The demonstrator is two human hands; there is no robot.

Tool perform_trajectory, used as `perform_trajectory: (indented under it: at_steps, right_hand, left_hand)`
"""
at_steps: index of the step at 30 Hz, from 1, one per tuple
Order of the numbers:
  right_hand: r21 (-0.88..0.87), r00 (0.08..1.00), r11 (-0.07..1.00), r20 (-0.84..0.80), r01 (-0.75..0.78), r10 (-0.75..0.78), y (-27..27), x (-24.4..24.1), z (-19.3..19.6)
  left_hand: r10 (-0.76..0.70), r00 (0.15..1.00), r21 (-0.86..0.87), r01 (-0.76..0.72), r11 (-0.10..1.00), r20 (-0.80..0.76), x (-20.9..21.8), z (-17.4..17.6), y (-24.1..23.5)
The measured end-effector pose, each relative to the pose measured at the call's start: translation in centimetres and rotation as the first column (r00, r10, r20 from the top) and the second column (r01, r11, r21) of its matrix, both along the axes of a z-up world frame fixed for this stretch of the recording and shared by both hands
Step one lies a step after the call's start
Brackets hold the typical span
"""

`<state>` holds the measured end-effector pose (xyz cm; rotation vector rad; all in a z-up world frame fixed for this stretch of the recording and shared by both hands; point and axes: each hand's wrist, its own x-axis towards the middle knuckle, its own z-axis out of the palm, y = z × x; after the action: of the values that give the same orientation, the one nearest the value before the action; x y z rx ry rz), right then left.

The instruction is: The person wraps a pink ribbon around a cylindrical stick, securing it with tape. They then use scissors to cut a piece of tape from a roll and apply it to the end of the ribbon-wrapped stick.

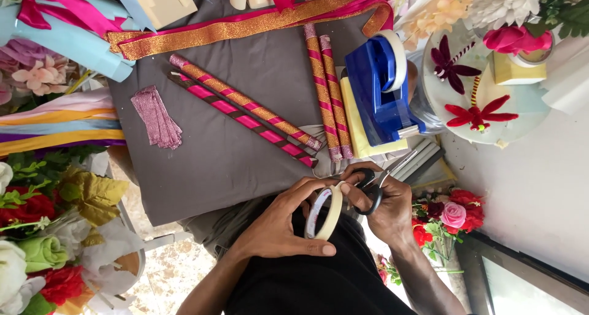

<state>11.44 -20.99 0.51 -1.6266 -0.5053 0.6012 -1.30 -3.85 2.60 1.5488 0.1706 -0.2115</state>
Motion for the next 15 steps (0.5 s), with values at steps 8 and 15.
perform_trajectory:
  at_steps: [8, 15]
  right_hand:
    - [0.074, 0.996, 0.997, 0.076, 0.036, -0.041, -0.4, 0.9, -0.1]
    - [0.020, 0.986, 0.999, 0.162, 0.029, -0.032, -0.7, 1.1, 0.4]
  left_hand:
    - [0.138, 0.986, -0.197, -0.117, 0.973, 0.096, -0.7, -3.4, -1.3]
    - [0.147, 0.989, -0.177, -0.144, 0.974, 0.004, -0.4, -3.9, -1.8]
